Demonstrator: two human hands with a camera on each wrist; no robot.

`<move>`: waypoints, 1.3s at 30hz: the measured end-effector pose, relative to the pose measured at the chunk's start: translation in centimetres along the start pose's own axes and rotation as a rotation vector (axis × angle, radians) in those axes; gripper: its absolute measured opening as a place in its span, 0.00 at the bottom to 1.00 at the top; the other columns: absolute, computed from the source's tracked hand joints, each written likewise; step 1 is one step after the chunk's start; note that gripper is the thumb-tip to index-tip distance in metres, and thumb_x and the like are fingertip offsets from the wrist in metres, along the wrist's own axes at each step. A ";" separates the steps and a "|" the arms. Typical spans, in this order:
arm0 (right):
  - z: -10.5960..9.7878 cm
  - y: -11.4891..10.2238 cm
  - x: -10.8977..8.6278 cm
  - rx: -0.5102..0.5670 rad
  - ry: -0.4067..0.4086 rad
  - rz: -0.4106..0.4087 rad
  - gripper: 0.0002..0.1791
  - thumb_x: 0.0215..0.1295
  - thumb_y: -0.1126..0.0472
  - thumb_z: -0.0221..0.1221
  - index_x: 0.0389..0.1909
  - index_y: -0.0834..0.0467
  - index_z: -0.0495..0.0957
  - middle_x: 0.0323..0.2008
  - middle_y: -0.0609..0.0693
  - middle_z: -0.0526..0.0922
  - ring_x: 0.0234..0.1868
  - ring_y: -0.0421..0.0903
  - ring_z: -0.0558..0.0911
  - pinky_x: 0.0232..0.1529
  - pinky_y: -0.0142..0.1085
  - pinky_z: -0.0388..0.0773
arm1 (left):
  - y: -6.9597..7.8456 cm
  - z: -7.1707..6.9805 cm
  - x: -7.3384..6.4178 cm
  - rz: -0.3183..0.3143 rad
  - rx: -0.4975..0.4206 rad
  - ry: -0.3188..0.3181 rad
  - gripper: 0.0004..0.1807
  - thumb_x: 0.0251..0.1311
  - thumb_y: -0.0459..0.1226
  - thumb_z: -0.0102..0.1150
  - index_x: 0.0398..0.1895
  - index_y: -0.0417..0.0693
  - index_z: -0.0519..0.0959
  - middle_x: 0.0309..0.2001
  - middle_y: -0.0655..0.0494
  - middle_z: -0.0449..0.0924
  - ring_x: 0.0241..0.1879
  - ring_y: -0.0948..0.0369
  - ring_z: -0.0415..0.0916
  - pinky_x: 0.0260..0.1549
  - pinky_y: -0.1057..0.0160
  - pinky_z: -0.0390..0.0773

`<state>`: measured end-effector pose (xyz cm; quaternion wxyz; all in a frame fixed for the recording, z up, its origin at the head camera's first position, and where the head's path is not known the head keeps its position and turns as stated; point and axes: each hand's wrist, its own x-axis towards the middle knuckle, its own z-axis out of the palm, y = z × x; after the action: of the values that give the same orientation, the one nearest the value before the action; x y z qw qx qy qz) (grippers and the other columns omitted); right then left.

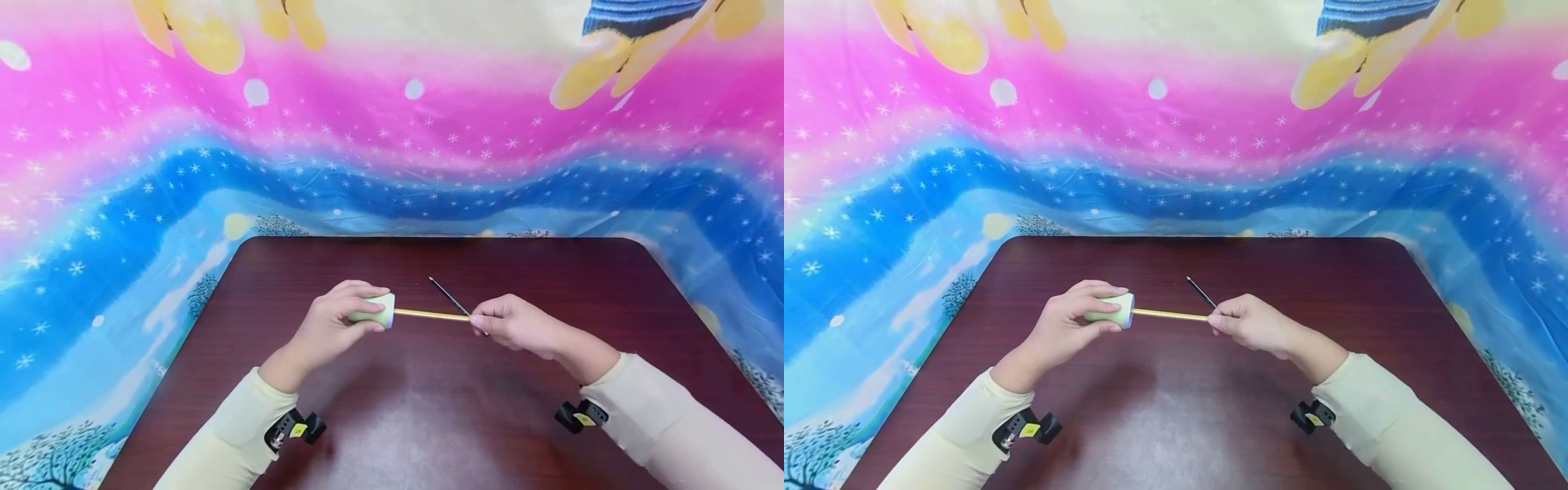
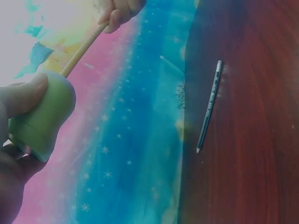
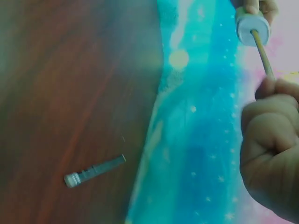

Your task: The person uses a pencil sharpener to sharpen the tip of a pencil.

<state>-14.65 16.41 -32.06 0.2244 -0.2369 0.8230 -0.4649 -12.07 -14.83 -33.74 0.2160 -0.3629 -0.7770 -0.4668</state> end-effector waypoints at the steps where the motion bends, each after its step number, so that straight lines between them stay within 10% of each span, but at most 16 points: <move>1: -0.1 0.0 0.0 0.017 -0.023 0.023 0.12 0.72 0.63 0.51 0.30 0.65 0.75 0.11 0.44 0.59 0.12 0.37 0.57 0.14 0.31 0.53 | 0.0 0.1 0.0 -0.011 -0.005 -0.003 0.17 0.38 0.24 0.75 0.37 0.37 0.86 0.47 0.45 0.84 0.49 0.52 0.77 0.42 0.68 0.80; 6: 0.0 0.6 0.0 -0.388 0.164 -0.147 0.14 0.69 0.54 0.57 0.46 0.59 0.79 0.25 0.47 0.79 0.22 0.42 0.75 0.23 0.38 0.72 | -0.2 0.5 -0.1 -0.155 -0.041 0.012 0.17 0.42 0.26 0.74 0.40 0.37 0.86 0.49 0.47 0.83 0.52 0.53 0.77 0.42 0.68 0.80; 11: 0.9 2.7 0.3 -0.915 0.643 -0.643 0.20 0.70 0.46 0.53 0.48 0.57 0.81 0.33 0.50 0.82 0.29 0.46 0.80 0.22 0.41 0.76 | -0.2 0.5 -0.3 -0.326 -0.187 0.053 0.17 0.45 0.25 0.72 0.42 0.36 0.84 0.51 0.46 0.82 0.53 0.55 0.77 0.42 0.67 0.80; 15: 1.0 3.0 0.9 -1.046 0.889 -1.042 0.15 0.73 0.57 0.51 0.38 0.61 0.83 0.24 0.52 0.77 0.18 0.48 0.73 0.12 0.39 0.67 | -0.1 0.4 -0.3 -0.392 -0.251 0.031 0.17 0.46 0.26 0.72 0.43 0.36 0.84 0.52 0.46 0.82 0.53 0.56 0.77 0.42 0.66 0.80; 19: 0.9 1.9 0.9 -1.084 0.939 -1.255 0.12 0.68 0.70 0.50 0.35 0.63 0.83 0.19 0.51 0.71 0.14 0.45 0.60 0.11 0.33 0.52 | 0.3 0.2 -0.1 -0.423 -0.274 -0.016 0.17 0.46 0.26 0.72 0.43 0.36 0.84 0.52 0.45 0.82 0.52 0.54 0.78 0.41 0.65 0.80; 25: 0.8 0.4 0.6 -1.105 0.903 -1.357 0.11 0.66 0.70 0.52 0.28 0.65 0.81 0.15 0.49 0.64 0.14 0.43 0.56 0.13 0.30 0.46 | 0.7 -0.3 0.1 -0.470 -0.244 -0.126 0.18 0.47 0.27 0.72 0.45 0.38 0.83 0.53 0.46 0.81 0.54 0.52 0.76 0.42 0.65 0.80; 31: 1.4 1.6 0.6 -1.029 0.794 -1.160 0.19 0.75 0.58 0.47 0.27 0.61 0.77 0.15 0.46 0.67 0.12 0.42 0.63 0.09 0.32 0.57 | 0.4 -0.1 0.0 -0.296 -0.135 -0.112 0.19 0.43 0.26 0.73 0.43 0.37 0.84 0.51 0.45 0.82 0.52 0.52 0.78 0.43 0.65 0.81; 34: 1.5 1.8 -0.1 -0.834 0.579 -0.838 0.17 0.76 0.54 0.47 0.29 0.56 0.78 0.17 0.39 0.71 0.15 0.35 0.66 0.14 0.30 0.64 | 0.2 0.0 0.1 -0.150 -0.031 -0.076 0.19 0.41 0.26 0.75 0.41 0.38 0.85 0.50 0.46 0.83 0.52 0.53 0.77 0.44 0.64 0.81; 39: 0.8 0.7 -0.5 -0.143 0.157 -0.195 0.09 0.71 0.63 0.54 0.32 0.62 0.79 0.16 0.40 0.66 0.17 0.34 0.62 0.18 0.31 0.60 | -0.2 0.4 0.2 0.052 0.106 -0.041 0.16 0.39 0.26 0.76 0.36 0.40 0.86 0.48 0.45 0.83 0.50 0.51 0.77 0.41 0.63 0.81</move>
<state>-13.87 16.49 -32.93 0.0957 -0.2940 0.8422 -0.4418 -12.36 -14.49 -33.97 0.2311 -0.3804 -0.7953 -0.4115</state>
